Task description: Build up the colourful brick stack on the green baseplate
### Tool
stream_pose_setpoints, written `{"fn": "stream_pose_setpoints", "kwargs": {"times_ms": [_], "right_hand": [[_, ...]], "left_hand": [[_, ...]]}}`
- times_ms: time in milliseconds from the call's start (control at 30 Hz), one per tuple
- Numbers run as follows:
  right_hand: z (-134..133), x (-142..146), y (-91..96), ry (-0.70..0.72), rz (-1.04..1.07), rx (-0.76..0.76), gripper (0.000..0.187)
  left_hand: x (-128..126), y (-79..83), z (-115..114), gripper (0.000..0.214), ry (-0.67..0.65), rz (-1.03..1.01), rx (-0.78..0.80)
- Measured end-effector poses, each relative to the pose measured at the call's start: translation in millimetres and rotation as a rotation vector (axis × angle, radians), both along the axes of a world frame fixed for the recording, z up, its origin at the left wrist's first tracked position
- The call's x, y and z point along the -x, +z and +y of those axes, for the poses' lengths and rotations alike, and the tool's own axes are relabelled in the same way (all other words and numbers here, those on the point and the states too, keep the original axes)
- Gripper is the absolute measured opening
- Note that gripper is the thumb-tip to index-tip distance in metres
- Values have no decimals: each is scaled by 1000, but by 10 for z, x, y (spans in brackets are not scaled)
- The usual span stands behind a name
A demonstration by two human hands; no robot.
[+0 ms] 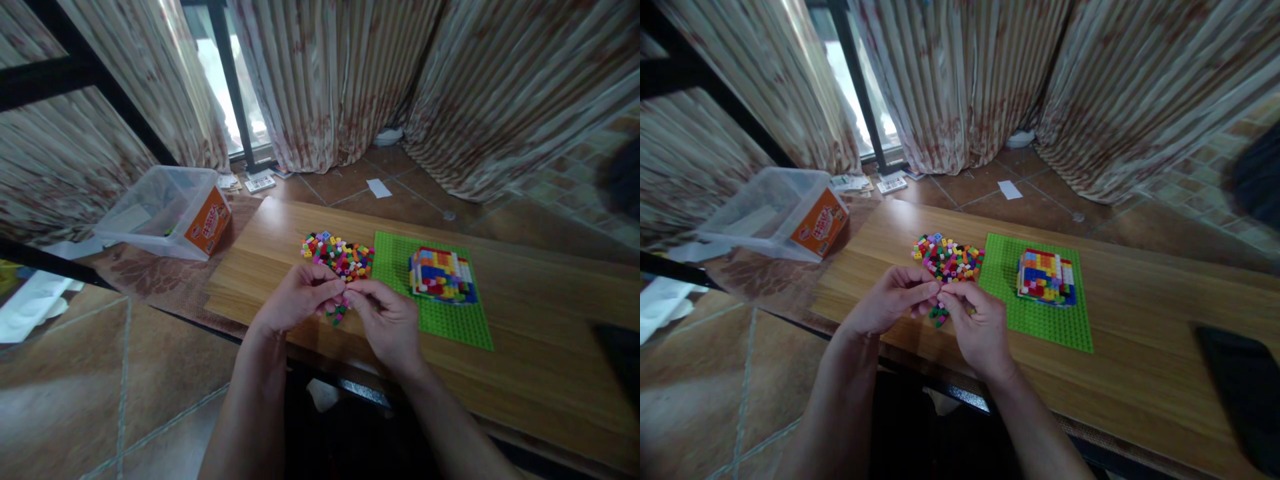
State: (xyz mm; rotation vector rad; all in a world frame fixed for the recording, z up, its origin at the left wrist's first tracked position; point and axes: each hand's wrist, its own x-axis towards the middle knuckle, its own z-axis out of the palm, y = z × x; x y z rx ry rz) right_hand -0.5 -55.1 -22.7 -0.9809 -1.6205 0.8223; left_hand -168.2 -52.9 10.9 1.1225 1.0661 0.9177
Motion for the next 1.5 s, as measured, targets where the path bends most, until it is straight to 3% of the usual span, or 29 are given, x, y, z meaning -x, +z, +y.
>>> {"fn": "stream_pose_setpoints", "kwargs": {"times_ms": [133,233,433,667,833,933,1033,1133,1300,1500], "right_hand": [[77,-37,-34,-7,-41,17,5],[121,-52,-78,42,-157,-15,10],[93,-63,-83,134,-340,-101,18],[38,-186,-59,345,-461,-202,20],[14,-183,-115,364,-569,-191,14],[10,-157,-122,346,-579,-205,13],[13,-146,-87,275,-512,-190,14],[22,-156,-34,158,-411,-145,11],[24,-166,12,37,-304,-137,9],[13,-149,36,46,-167,-13,8]], "left_hand": [[61,-51,29,23,180,15,-75],[109,-137,62,15,277,150,-145],[96,-281,113,15,277,633,-226],[98,-267,123,16,279,728,-221],[84,-249,123,23,271,785,-227],[74,-208,115,25,266,746,-247],[59,-145,91,27,245,563,-267],[24,-93,58,34,106,378,-244],[-71,-64,33,35,-121,298,-157],[-112,-38,23,37,-121,142,-125]]}}
